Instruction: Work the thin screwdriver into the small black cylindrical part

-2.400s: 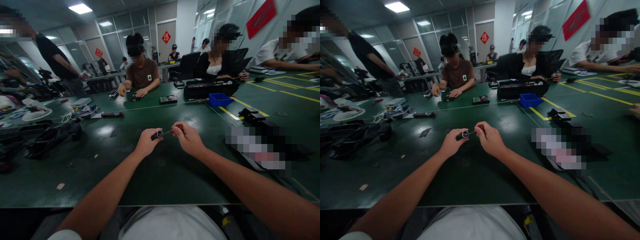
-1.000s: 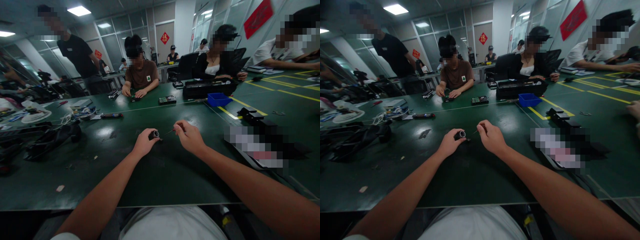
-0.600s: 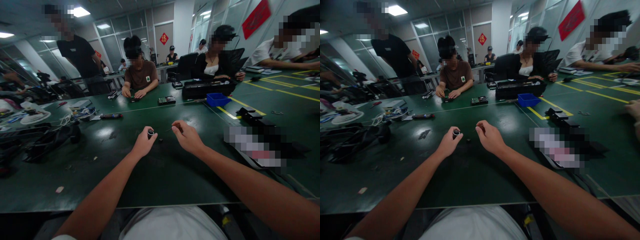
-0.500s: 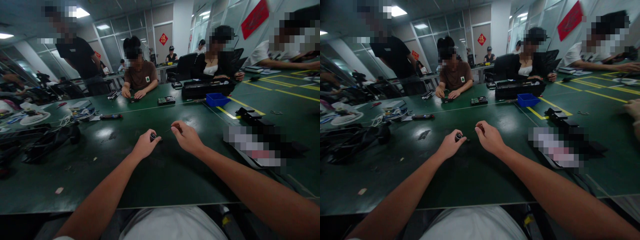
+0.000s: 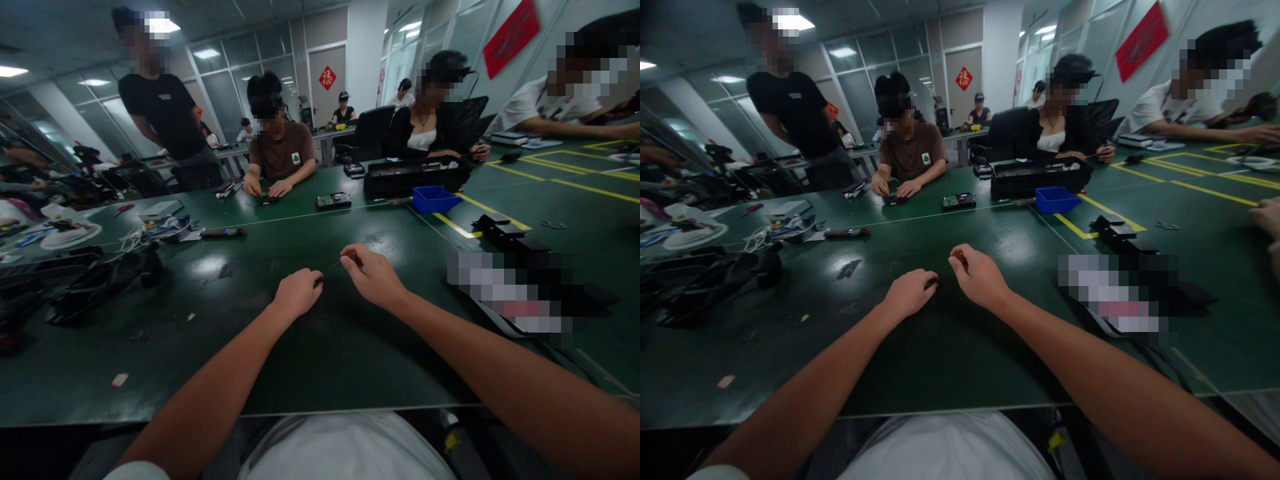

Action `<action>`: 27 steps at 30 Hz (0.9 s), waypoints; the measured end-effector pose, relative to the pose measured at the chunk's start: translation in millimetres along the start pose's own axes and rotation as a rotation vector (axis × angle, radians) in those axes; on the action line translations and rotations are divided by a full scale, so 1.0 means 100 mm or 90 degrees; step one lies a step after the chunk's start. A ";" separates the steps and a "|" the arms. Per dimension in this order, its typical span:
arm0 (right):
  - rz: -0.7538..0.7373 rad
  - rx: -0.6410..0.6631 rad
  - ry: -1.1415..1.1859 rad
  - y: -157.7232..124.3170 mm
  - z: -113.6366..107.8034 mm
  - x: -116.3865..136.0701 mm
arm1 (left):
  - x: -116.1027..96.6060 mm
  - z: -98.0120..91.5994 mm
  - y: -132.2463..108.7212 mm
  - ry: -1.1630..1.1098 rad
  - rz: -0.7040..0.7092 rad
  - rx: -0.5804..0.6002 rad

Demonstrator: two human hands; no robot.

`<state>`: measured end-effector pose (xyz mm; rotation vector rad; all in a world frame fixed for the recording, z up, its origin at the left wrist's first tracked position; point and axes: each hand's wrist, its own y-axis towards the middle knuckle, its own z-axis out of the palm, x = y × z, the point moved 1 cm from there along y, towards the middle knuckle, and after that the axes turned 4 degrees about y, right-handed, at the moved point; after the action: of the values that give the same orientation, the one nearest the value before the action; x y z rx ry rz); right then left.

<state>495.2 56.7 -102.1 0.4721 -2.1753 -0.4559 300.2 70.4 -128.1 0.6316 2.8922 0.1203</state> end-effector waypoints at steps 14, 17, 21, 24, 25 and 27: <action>-0.006 0.014 0.005 0.00 0.00 -0.03 | 0.70 -0.57 -0.03 -0.846 -0.291 -0.077; -0.002 0.023 0.009 0.00 0.01 -0.04 | 0.96 -0.76 -0.15 -0.926 -0.365 -0.161; -0.004 0.032 0.008 -0.01 0.03 -0.07 | 1.33 -0.96 -0.39 -0.940 -0.437 -0.248; -0.009 0.039 0.013 -0.01 0.04 -0.08 | 1.66 -1.08 -0.64 -0.917 -0.500 -0.328; -0.010 0.041 0.013 -0.01 0.04 -0.08 | 1.78 -1.12 -0.73 -0.912 -0.527 -0.364; -0.008 0.045 0.009 -0.01 0.04 -0.07 | 2.03 -1.19 -0.92 -0.888 -0.561 -0.433</action>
<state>496.0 59.8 -110.1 0.5256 -2.1813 -0.3823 58.8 67.3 -54.0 -0.5344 1.3802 0.3313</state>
